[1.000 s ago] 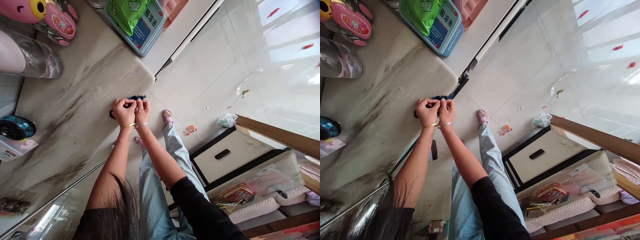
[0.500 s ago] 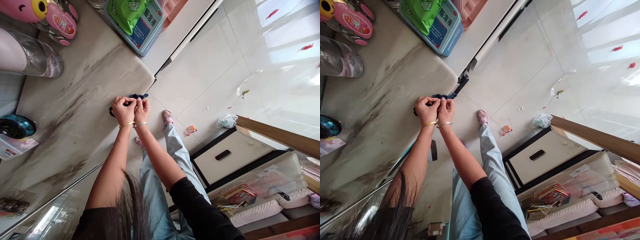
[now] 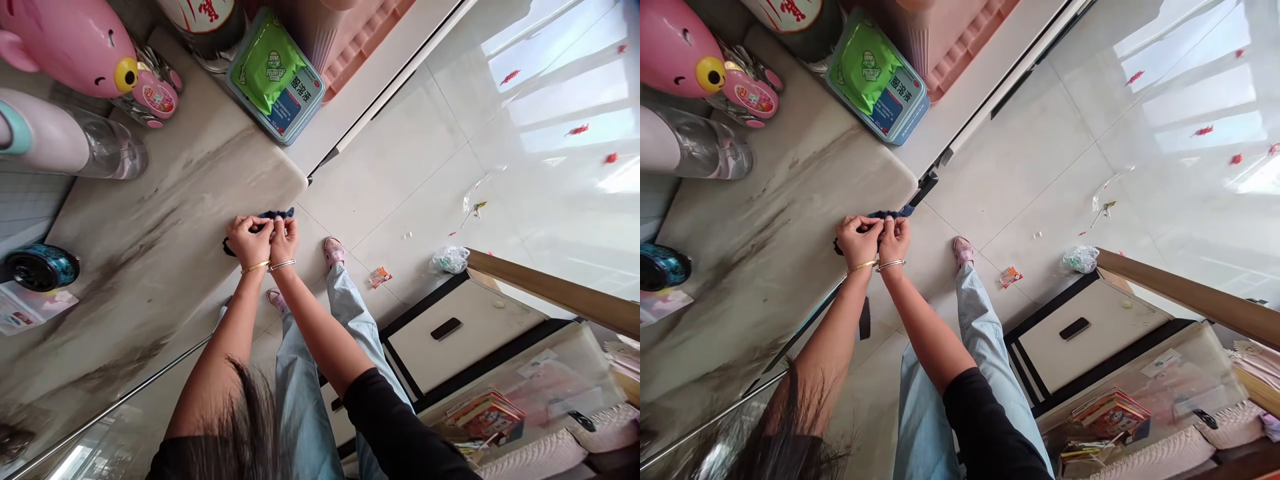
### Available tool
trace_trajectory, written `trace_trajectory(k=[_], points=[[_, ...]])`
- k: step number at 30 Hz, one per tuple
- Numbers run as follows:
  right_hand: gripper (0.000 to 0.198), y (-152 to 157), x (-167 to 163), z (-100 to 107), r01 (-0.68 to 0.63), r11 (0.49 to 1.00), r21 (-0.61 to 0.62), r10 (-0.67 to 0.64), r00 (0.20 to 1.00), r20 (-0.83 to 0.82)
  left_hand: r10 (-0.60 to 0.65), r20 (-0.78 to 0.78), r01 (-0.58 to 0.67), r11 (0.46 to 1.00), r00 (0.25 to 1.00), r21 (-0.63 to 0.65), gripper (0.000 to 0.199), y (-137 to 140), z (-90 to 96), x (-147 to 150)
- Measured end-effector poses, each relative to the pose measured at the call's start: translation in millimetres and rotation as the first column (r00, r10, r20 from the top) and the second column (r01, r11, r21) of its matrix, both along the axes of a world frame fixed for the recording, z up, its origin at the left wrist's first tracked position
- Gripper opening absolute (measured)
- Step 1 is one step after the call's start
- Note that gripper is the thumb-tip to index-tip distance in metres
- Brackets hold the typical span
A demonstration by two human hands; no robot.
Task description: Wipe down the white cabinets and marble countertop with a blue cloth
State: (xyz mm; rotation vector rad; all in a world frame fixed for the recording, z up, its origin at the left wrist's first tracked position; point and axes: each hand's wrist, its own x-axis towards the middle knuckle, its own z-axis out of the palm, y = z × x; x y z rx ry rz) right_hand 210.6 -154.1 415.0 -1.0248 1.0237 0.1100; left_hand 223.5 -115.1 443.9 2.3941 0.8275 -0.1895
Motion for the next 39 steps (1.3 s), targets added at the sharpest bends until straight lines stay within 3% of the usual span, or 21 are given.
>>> trace_trajectory(k=[7,13,20,27,32,39], points=[[0.041,1,-3,-1,-0.025,0.999,0.047,0.024,1.0,0.011,-0.014,0.004,0.014,1.0,1.0,-0.009,0.003,4,0.9,-5],[0.043,-1,3,-3,0.027,1.0,0.012,-0.027,1.0,0.005,-0.004,0.004,0.004,1.0,1.0,-0.027,0.003,1,0.0,4],[0.041,3,-32,11,0.027,0.98,0.198,-0.012,0.997,-0.076,-0.015,-0.038,0.014,1.0,0.999,-0.024,0.006,14,4.0,-27],[0.037,1,-24,10,0.051,0.953,0.3,-0.027,0.996,-0.083,0.031,0.037,-0.029,0.999,0.999,-0.044,0.007,11,-2.2,-25],[0.038,3,-22,6,0.013,0.975,0.222,-0.002,0.999,-0.05,0.102,0.002,-0.102,0.993,0.995,-0.065,0.015,9,-4.1,-21],[0.034,0,-16,4,-0.009,0.995,0.096,0.012,1.0,-0.027,0.036,-0.027,-0.039,0.995,0.999,-0.095,0.004,5,-2.8,-11]])
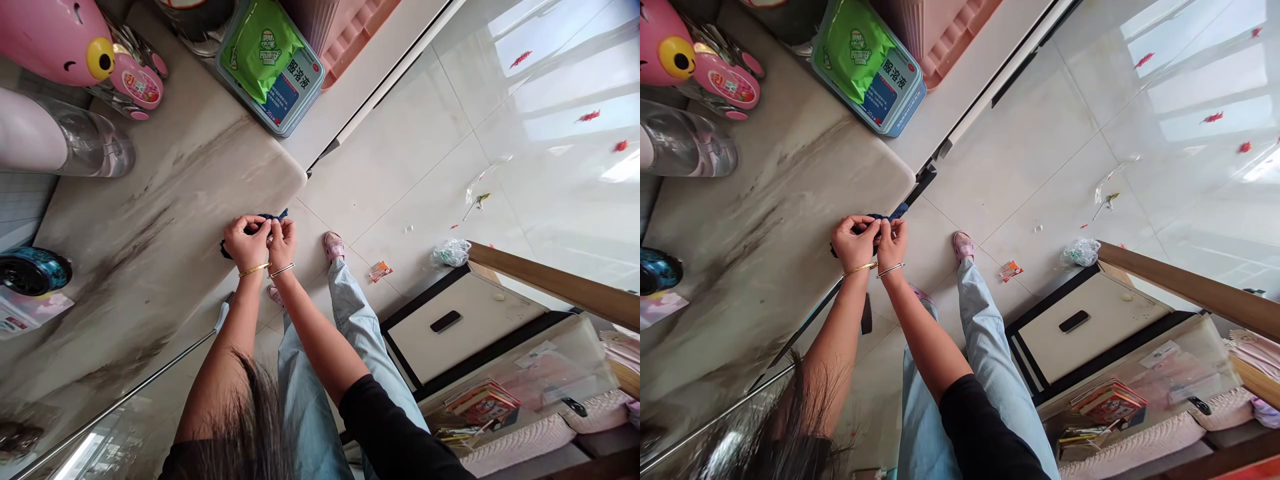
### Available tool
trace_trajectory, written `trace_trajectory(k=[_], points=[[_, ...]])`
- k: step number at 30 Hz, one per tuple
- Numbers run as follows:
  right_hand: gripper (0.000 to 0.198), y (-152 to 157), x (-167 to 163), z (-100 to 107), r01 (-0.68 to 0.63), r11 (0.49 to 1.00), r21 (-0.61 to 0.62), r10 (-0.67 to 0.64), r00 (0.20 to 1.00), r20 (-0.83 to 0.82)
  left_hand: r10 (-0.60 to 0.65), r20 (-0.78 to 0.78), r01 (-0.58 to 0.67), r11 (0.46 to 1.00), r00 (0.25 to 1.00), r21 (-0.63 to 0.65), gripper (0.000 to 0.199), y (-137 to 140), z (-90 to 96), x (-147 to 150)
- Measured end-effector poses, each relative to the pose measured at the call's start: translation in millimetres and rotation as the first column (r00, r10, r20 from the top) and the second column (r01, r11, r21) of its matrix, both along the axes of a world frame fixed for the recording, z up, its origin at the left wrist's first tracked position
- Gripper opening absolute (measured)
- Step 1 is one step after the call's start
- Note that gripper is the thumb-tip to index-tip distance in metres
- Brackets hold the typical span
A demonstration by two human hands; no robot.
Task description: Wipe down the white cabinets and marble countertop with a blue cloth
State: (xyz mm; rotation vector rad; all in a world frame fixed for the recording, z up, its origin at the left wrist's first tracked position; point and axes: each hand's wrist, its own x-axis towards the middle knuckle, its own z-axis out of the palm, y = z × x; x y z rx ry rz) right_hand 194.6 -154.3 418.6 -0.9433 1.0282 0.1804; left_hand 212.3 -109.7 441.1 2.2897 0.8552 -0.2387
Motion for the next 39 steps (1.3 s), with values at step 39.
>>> trace_trajectory(k=[39], points=[[0.036,-14,20,6,-0.008,0.994,-0.107,0.005,1.0,-0.026,0.009,0.023,-0.01,0.999,1.0,0.041,0.004,-14,2.1,16]])
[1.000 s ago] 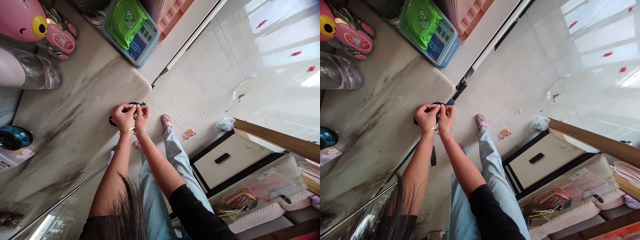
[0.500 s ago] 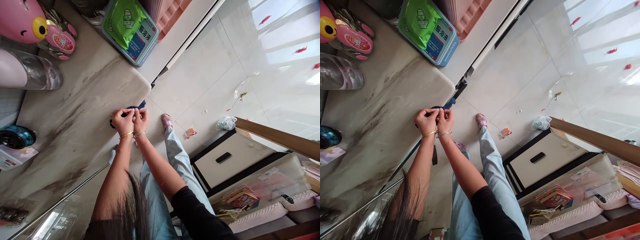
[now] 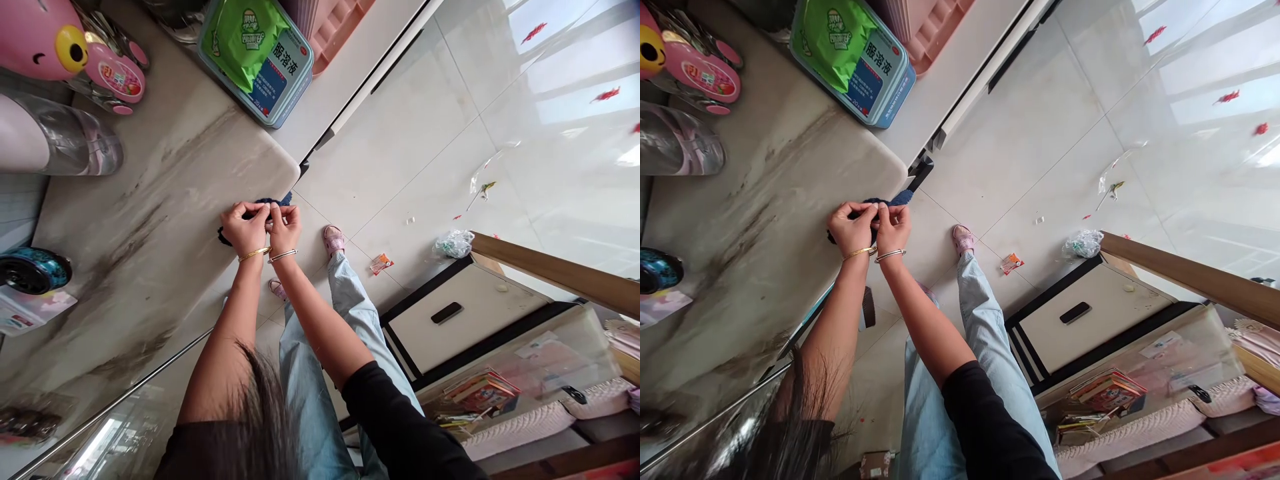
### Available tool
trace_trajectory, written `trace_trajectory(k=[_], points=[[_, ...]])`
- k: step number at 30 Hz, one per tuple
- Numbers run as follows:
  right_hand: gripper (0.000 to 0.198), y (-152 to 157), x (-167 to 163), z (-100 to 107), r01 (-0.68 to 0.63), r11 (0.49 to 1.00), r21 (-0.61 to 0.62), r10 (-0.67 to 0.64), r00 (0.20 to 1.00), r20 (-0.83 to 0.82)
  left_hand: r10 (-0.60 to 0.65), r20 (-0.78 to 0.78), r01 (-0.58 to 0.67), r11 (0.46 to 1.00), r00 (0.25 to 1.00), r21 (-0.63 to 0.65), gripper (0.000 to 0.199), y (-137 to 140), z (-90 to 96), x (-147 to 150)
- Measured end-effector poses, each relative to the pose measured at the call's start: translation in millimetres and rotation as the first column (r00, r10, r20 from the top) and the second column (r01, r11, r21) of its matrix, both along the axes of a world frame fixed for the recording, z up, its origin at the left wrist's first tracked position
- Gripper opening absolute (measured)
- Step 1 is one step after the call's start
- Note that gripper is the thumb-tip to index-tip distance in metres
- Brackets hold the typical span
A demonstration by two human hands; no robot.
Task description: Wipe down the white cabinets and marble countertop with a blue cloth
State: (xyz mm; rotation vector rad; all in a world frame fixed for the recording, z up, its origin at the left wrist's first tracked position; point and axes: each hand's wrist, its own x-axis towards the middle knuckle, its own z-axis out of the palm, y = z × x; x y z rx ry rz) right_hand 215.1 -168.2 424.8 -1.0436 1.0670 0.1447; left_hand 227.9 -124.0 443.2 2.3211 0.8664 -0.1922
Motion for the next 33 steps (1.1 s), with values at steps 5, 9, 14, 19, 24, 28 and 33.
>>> trace_trajectory(k=[5,9,14,19,24,28,33], points=[[0.037,-1,0,0,-0.015,0.999,0.032,0.015,1.0,-0.015,0.011,-0.009,-0.011,1.0,1.0,0.012,0.006,0,-2.0,0],[0.037,-2,-1,-1,-0.006,1.0,-0.005,0.006,1.0,0.016,-0.001,0.012,0.002,1.0,1.0,-0.02,0.004,-1,-1.5,-2],[0.04,-1,0,-3,-0.039,0.999,-0.006,0.039,0.999,0.007,0.035,0.001,-0.035,0.999,0.999,-0.014,0.005,0,-1.6,0],[0.036,-2,-2,-7,-0.047,0.989,-0.14,0.058,0.995,0.078,-0.062,0.028,0.062,0.998,0.998,0.017,0.009,0,-3.2,-2],[0.025,-18,3,-6,-0.015,0.929,-0.369,0.079,0.984,0.158,-0.254,0.101,0.255,0.967,0.962,0.007,0.027,-13,-5.6,-25],[0.021,-38,25,-2,-0.108,0.84,-0.531,0.24,0.953,0.187,-0.45,0.179,0.472,0.875,0.875,-0.106,0.045,-28,-12.5,-12],[0.047,-51,38,-5,-0.417,0.441,-0.795,0.689,0.724,0.003,-0.6,0.268,0.639,0.765,0.754,-0.083,0.055,-17,-17.7,47]])
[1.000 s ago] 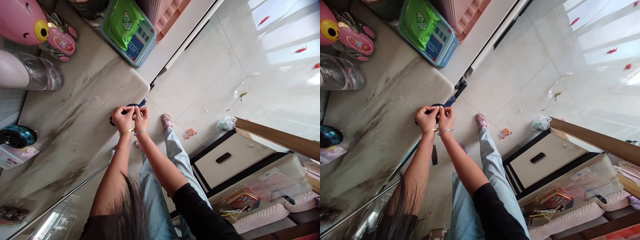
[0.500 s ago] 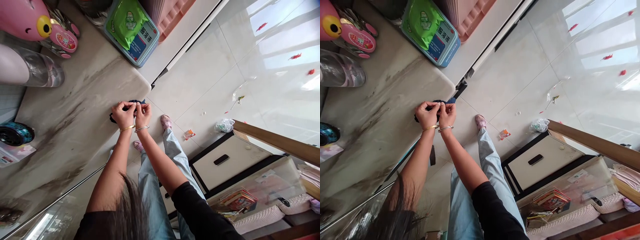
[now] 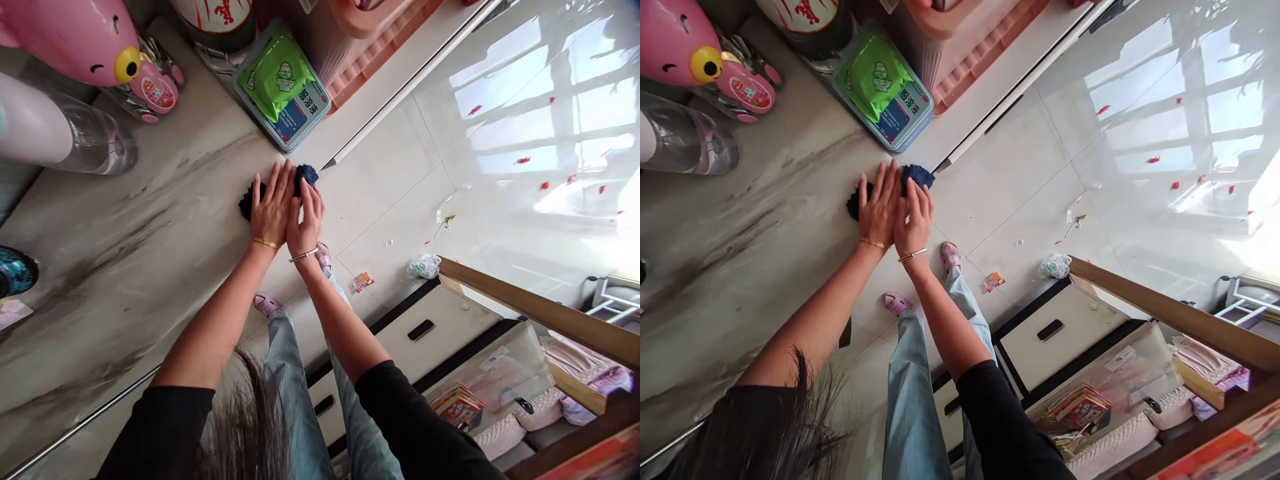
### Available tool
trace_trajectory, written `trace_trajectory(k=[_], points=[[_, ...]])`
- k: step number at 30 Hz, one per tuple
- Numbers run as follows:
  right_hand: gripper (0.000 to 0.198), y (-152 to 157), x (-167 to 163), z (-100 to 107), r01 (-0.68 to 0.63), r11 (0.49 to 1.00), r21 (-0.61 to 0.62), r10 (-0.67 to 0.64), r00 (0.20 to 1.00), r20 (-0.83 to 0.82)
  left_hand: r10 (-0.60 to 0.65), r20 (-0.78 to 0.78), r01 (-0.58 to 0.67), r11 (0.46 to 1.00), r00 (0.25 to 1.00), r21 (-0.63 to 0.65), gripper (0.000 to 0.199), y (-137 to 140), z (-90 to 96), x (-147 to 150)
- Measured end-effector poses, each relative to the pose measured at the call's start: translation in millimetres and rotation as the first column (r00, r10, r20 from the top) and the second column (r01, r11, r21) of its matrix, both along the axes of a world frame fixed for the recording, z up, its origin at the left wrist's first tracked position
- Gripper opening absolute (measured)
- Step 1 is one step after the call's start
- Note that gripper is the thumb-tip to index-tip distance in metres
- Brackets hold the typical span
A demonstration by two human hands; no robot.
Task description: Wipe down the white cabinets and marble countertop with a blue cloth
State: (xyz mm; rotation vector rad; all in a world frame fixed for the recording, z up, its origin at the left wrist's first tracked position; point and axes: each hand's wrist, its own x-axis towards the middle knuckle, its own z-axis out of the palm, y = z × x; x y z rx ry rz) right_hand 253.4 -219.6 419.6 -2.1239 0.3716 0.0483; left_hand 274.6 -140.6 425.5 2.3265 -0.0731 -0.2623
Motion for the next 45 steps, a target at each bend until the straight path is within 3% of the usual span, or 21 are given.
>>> trace_trajectory(k=[3,6,9,13,16,19,22,25,27,29,32,36,45], points=[[0.057,11,3,-1,-0.287,0.941,-0.177,0.289,0.957,-0.016,0.063,0.016,-0.063,0.998,0.998,-0.012,0.057,29,-0.5,18],[0.058,41,2,6,-0.479,0.853,-0.206,0.477,0.877,-0.06,0.179,0.003,-0.179,0.98,0.984,0.088,0.055,67,0.2,4],[0.059,79,-16,18,-0.66,0.74,-0.132,0.651,0.751,-0.106,0.296,-0.023,-0.279,0.921,0.955,0.27,0.057,107,3.8,-41],[0.059,121,-73,30,-0.872,0.48,-0.095,0.864,0.489,-0.124,0.567,-0.102,-0.47,0.759,0.818,0.45,0.062,147,16.4,-125],[0.059,134,-109,26,-0.935,0.335,-0.117,0.931,0.348,-0.112,0.636,-0.147,-0.503,0.712,0.757,0.49,0.065,160,25.8,-174],[0.056,126,-113,9,-0.939,0.311,-0.148,0.946,0.321,-0.051,0.633,-0.119,-0.529,0.723,0.765,0.445,0.068,158,25.2,-185],[0.051,95,-88,-4,-0.934,0.325,-0.15,0.944,0.329,-0.001,0.588,-0.085,-0.55,0.791,0.804,0.269,0.062,138,16.8,-161],[0.047,54,-48,-5,-0.907,0.377,-0.189,0.92,0.39,-0.038,0.39,-0.12,-0.398,0.916,0.913,-0.053,0.053,109,6.9,-116],[0.048,34,-17,-6,-0.851,0.433,-0.298,0.881,0.47,-0.062,0.233,-0.046,-0.238,0.959,0.971,-0.155,0.056,97,-2.1,-81],[0.052,29,10,-9,-0.816,0.398,-0.42,0.882,0.466,-0.071,0.173,0.037,-0.167,0.978,0.984,-0.124,0.06,96,-11.8,-52],[0.057,49,26,-10,-0.784,0.338,-0.521,0.896,0.437,-0.077,0.217,0.116,-0.216,0.976,0.969,-0.017,0.064,110,-19.4,-35],[0.06,104,-4,-3,-0.789,0.286,-0.544,0.909,0.403,-0.105,0.271,0.156,-0.286,0.954,0.95,0.087,0.065,152,-18.5,-73],[0.06,213,-133,7,-0.945,-0.002,-0.326,0.99,0.044,-0.134,0.501,0.102,-0.509,0.821,0.859,0.258,0.058,240,-11.1,-250]])
